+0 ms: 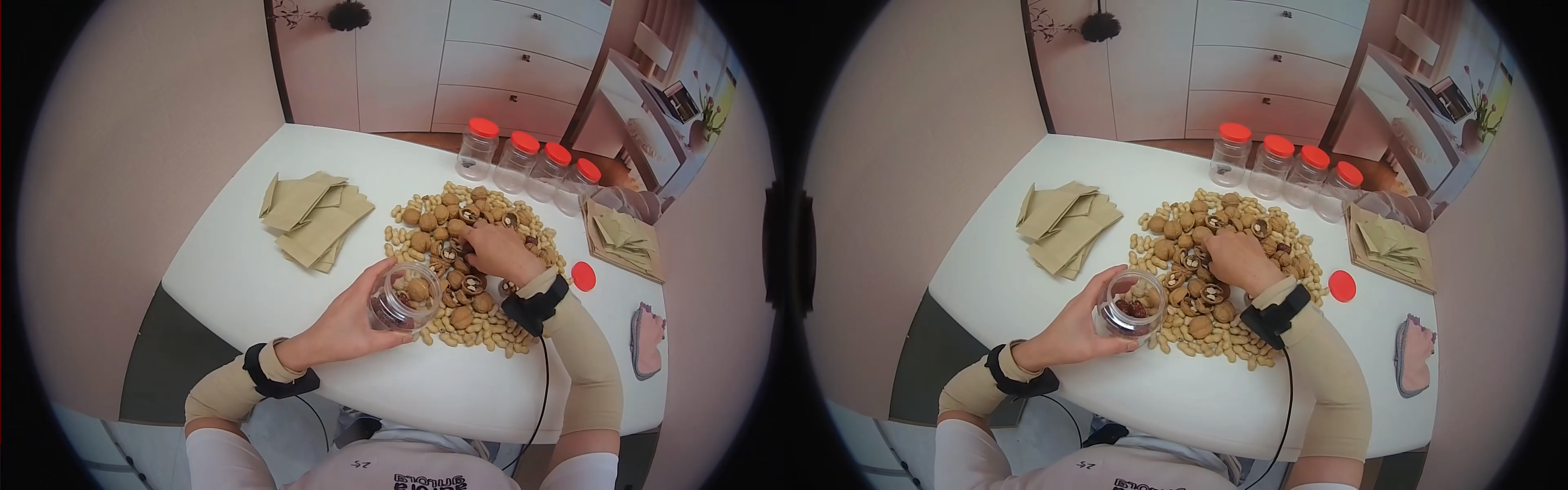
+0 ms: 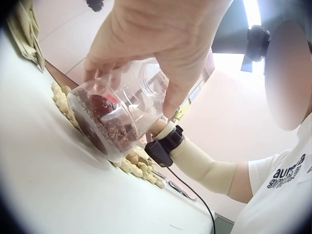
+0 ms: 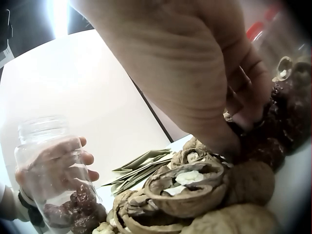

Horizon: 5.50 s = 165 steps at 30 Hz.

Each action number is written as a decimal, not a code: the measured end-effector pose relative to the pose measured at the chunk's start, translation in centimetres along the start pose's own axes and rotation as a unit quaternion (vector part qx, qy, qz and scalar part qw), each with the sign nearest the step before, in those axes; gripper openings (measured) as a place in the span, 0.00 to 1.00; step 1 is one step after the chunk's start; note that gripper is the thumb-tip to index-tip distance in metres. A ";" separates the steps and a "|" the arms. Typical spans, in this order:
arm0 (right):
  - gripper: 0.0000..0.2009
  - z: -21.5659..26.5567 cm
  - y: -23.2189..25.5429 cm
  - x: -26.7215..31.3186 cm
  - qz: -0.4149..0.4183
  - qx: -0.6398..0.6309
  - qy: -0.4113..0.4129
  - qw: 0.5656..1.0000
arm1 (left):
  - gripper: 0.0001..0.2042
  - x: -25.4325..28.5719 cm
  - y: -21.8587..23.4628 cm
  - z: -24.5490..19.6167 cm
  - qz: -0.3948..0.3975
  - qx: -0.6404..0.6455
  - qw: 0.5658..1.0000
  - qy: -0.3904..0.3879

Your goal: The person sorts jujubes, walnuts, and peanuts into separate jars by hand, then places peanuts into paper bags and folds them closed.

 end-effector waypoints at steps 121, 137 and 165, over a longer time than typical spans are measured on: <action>0.13 -2.4 -0.7 4.5 0.006 0.005 -0.038 0.999 | 0.49 -0.1 -0.3 0.2 -0.002 0.009 1.000 0.003; 0.11 6.2 8.2 5.5 -0.096 -0.423 0.130 0.891 | 0.48 -0.3 -0.5 0.0 0.005 0.045 0.999 0.029; 0.13 5.0 7.7 5.0 -0.079 -0.390 0.098 0.912 | 0.49 -0.2 -0.4 -0.1 0.010 0.018 0.999 0.032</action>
Point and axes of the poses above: each hand's wrist, its own x-axis away from the middle knuckle, its own y-axis out of the back of the hand, z = x × y, the point moved 4 cm from there along -x, towards the middle knuckle, and after that the axes turned 1 degree about x, right-handed, at the moved point
